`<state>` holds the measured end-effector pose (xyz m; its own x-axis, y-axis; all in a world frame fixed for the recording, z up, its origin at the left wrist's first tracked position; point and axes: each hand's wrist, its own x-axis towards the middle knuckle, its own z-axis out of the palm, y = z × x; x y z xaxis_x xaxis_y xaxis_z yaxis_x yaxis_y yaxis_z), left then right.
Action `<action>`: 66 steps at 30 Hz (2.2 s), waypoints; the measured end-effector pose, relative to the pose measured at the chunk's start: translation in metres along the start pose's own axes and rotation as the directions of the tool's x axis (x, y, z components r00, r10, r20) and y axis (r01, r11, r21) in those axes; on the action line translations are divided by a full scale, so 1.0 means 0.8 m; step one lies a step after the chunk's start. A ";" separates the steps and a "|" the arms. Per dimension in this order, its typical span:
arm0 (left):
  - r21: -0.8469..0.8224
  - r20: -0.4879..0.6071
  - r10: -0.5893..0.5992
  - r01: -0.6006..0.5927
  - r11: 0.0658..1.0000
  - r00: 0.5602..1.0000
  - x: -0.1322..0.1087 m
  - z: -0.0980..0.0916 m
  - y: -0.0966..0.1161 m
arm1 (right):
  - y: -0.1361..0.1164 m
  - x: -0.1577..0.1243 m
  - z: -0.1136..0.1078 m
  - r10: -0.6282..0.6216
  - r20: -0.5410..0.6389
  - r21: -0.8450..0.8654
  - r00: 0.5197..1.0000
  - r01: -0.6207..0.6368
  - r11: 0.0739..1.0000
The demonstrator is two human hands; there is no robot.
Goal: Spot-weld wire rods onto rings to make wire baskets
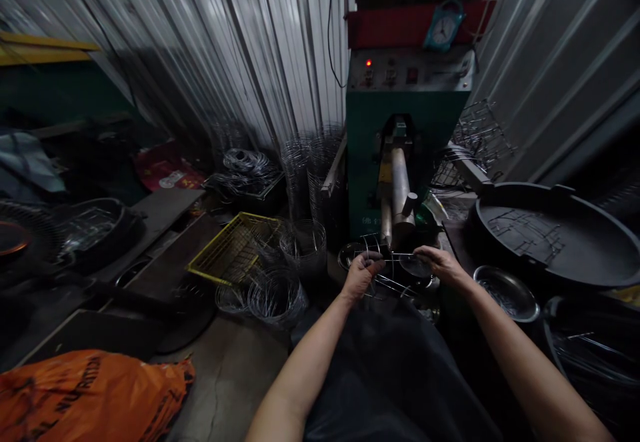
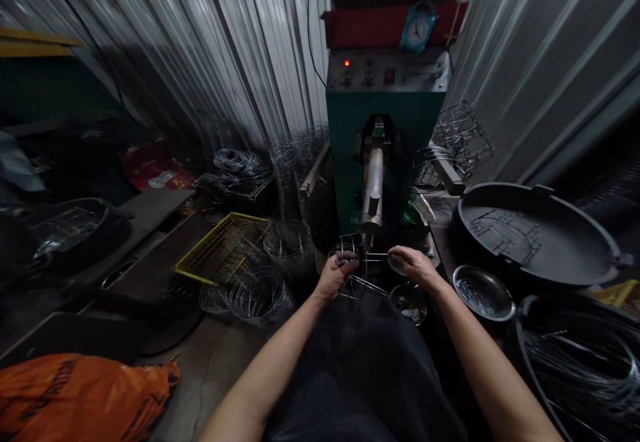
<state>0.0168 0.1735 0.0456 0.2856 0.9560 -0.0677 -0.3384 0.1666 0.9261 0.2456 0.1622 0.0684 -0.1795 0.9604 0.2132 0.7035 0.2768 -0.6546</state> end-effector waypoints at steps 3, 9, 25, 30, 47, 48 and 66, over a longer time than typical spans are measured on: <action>0.008 -0.001 -0.015 0.015 1.000 1.000 0.000 0.000 0.002 | 0.002 0.001 -0.001 0.007 0.016 0.003 1.000 -0.007 1.000; 0.000 -0.005 -0.052 0.052 0.999 0.999 0.001 0.001 0.007 | 0.004 0.007 -0.006 0.043 0.081 -0.010 0.996 -0.042 0.999; -0.011 -0.016 -0.075 0.075 0.997 0.997 0.009 0.000 0.006 | 0.008 0.008 -0.007 0.048 0.039 -0.020 0.998 -0.047 0.999; -0.008 0.009 -0.082 0.082 0.997 0.997 0.010 0.000 0.005 | 0.003 0.002 0.000 0.020 -0.041 -0.020 0.999 -0.021 1.000; -0.005 0.029 -0.076 0.076 0.997 0.997 0.011 -0.003 0.002 | -0.012 -0.013 0.004 -0.022 -0.265 -0.145 0.964 -0.018 0.989; -0.003 0.027 -0.081 0.081 0.997 0.996 0.011 -0.003 0.003 | -0.017 -0.017 0.001 -0.036 -0.316 -0.189 0.948 -0.026 0.982; 0.033 -0.017 -0.094 0.095 0.995 0.995 0.006 0.004 0.011 | -0.046 -0.038 0.033 -0.054 -0.342 -0.078 0.938 0.029 0.997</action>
<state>0.0181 0.1789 0.0546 0.3005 0.9401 -0.1610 -0.2799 0.2483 0.9274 0.2068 0.1238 0.0673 0.0293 0.8749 0.4834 0.7497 0.3007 -0.5895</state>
